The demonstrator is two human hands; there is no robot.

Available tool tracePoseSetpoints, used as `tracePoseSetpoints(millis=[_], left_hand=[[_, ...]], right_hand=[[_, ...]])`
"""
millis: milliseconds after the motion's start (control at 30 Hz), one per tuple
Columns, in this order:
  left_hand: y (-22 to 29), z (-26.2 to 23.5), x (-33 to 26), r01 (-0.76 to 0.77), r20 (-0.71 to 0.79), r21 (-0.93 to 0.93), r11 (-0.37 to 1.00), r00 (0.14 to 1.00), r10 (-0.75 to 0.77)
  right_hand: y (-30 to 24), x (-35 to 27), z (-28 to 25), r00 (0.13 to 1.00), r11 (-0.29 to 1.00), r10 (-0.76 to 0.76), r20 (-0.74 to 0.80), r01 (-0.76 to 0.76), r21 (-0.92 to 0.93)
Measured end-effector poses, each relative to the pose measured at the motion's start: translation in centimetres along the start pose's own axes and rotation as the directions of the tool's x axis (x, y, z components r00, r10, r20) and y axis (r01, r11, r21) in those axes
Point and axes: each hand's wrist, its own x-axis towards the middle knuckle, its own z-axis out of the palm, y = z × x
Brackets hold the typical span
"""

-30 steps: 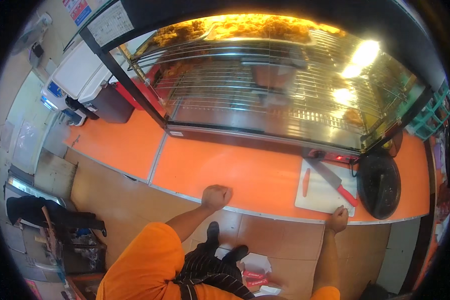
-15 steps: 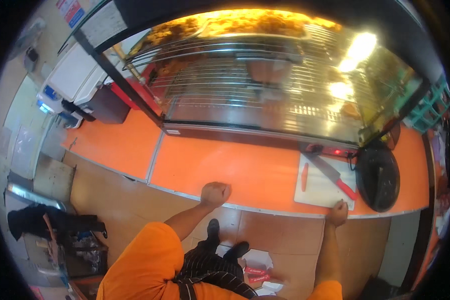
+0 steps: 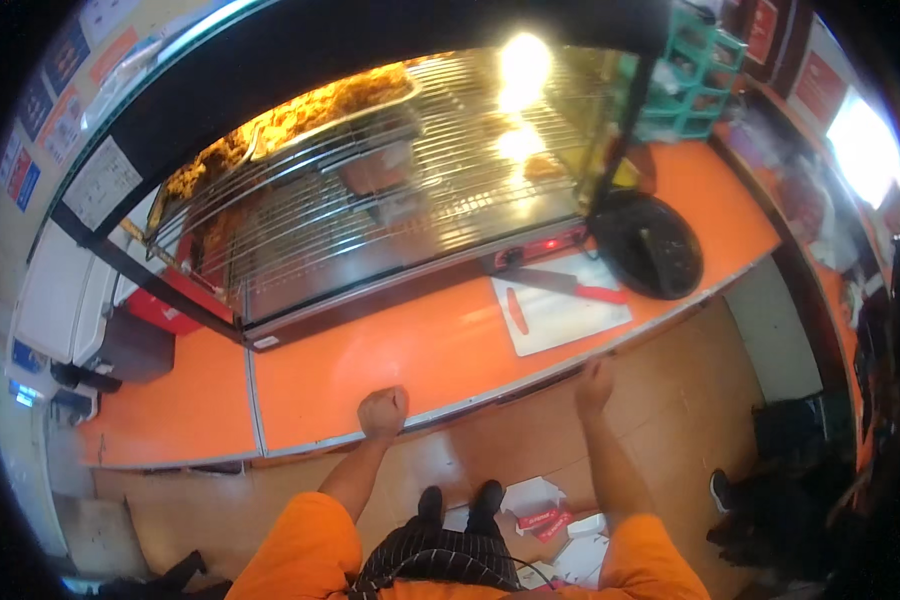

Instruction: The person sits on the floor and assembles red and white cardboard food boxes by folding the flaps and interlocking the sides. They handle the boxes one at a time, stacking the finished units into a pile.

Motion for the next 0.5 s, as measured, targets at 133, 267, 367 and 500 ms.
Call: tracePoseSetpoints(millis=[133, 267, 367, 500], left_hand=[[0.9, 1.1, 0.7, -0.031, 0.056, -0.053, 0.998, 0.998, 0.034], [-0.4, 1.1, -0.4, -0.062, 0.034, -0.133, 0.989, 0.997, 0.067], [-0.9, 0.2, -0.9, -0.025, 0.181, -0.113, 0.993, 0.982, 0.046], [-2.4, 1.5, -0.3, 0.014, 0.212, -0.188, 0.982, 0.977, 0.026]], right_hand=[[-1.4, -21.1, -10.6, 0.644, 0.883, 0.46, 0.612, -0.405, -0.237], [-2.7, -44.8, -25.5, 0.118, 0.663, 0.73, 0.674, -0.362, -0.655], [-9.6, -54.5, -31.7, 0.016, 0.332, 0.921, 0.39, -0.557, -0.761], [-20.2, -62.5, -28.8, -0.025, 0.065, 0.983, 0.179, -0.873, -0.483]])
